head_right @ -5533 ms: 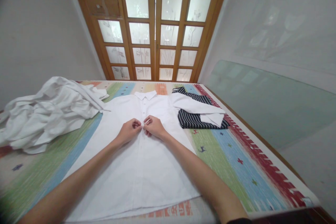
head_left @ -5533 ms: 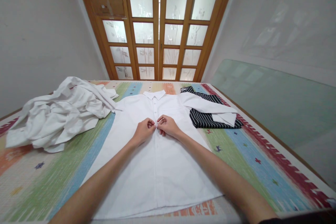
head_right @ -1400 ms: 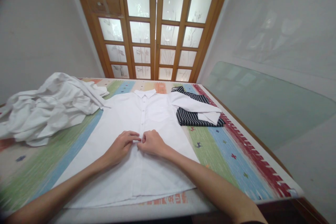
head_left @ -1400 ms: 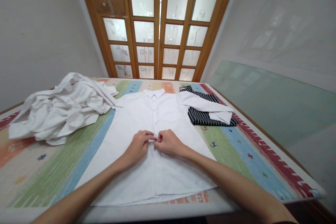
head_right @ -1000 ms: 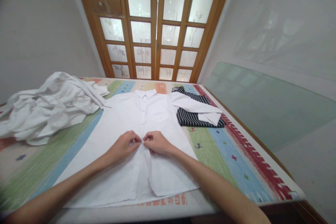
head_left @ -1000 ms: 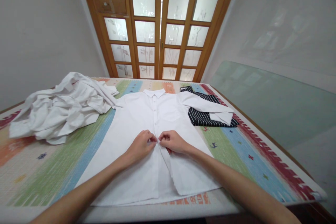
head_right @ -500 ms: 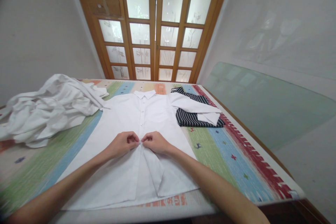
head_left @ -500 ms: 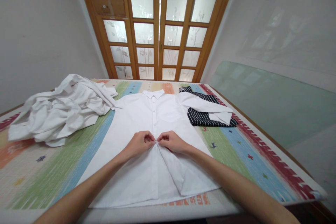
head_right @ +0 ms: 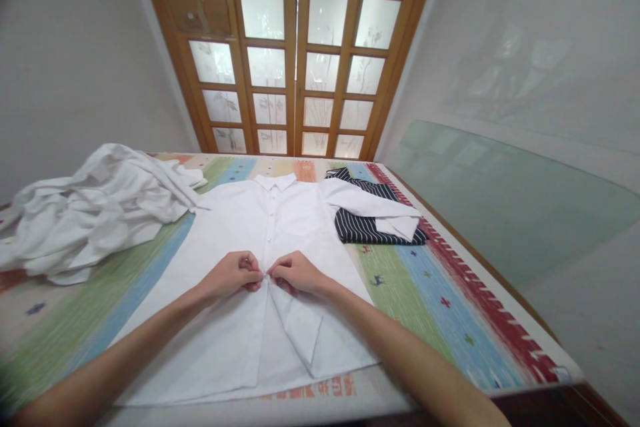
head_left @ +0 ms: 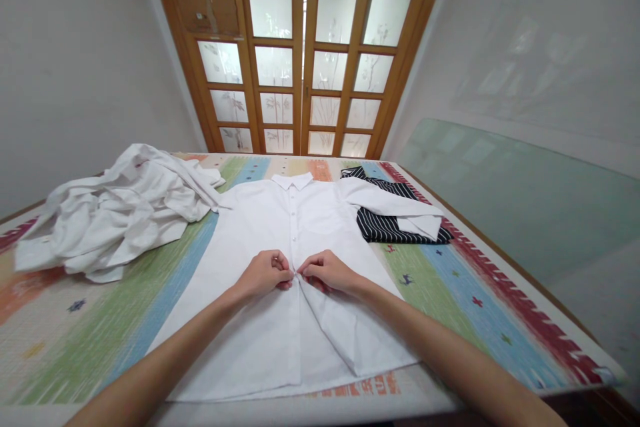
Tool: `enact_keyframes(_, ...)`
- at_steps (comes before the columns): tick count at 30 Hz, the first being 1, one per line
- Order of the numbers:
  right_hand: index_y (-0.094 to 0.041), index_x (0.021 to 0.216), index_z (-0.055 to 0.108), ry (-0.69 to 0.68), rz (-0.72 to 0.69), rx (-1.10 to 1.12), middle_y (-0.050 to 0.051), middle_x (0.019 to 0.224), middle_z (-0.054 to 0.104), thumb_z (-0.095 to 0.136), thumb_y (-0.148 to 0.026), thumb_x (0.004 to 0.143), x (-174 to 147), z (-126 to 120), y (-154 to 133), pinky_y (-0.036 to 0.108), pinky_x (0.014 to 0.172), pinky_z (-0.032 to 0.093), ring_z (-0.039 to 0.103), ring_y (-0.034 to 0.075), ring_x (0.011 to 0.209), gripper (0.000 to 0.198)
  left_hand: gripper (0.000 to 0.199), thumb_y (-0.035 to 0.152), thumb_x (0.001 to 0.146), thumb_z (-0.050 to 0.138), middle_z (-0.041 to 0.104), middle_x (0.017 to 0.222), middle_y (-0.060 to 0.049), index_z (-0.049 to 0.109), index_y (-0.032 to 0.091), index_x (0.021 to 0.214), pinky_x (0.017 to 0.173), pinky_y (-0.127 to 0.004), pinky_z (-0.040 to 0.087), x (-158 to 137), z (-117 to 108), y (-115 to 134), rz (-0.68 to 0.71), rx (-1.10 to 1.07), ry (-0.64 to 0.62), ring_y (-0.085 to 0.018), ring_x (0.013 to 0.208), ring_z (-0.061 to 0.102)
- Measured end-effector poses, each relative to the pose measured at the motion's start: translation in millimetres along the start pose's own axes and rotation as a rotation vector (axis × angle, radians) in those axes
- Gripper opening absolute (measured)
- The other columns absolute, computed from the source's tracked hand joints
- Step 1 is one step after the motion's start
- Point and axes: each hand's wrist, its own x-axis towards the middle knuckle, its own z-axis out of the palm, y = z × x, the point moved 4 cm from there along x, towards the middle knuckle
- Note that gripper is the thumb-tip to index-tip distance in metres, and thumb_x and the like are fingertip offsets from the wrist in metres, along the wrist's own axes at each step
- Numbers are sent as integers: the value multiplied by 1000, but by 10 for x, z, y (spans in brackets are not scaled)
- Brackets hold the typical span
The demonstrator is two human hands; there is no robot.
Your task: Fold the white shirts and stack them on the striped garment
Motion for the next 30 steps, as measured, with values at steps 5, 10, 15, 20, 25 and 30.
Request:
enact_keyframes(5,-12,69,69,-48,15,-3,-3,54,58,60,-26,71,-17,17,2,19,34,23,41,5,37,17,14,17,64,68,68,57,0,54,18,66,57,-25,54,-3,6,61,5,51,43,-14,55,67)
enact_keyframes(10,-14,60,64,-96,-17,-71,-5,47,51,62,-33,75,-42,28,-31,20,38,24,37,5,38,24,8,20,69,63,68,56,0,55,18,71,49,-25,51,17,15,106,-8,180,19,-16,49,65)
enact_keyframes(15,-15,48,55,-96,-67,-179,-5,41,46,60,-34,78,-47,10,-64,20,41,25,36,5,39,36,16,27,67,68,68,56,0,56,18,74,52,-25,51,45,-5,120,31,224,-17,-17,53,67)
enact_keyframes(20,-13,70,72,-9,-44,-161,-3,51,58,60,-26,76,-9,-7,-2,19,41,29,42,6,39,18,25,29,62,71,64,50,2,50,20,71,47,-21,44,72,-7,57,72,151,-34,-14,46,62)
enact_keyframes(25,-14,80,74,146,-194,-242,-4,51,59,62,-14,69,2,-2,27,18,46,37,48,7,43,17,36,30,60,71,58,47,8,38,23,73,36,-18,33,86,-7,-26,82,7,-11,-9,36,49)
enact_keyframes(30,-15,78,77,211,-313,-391,1,64,68,68,-16,69,-34,9,-35,20,55,42,56,10,56,12,45,34,59,73,53,47,13,32,24,76,32,-16,25,72,-25,-25,74,-7,-18,-4,31,35)
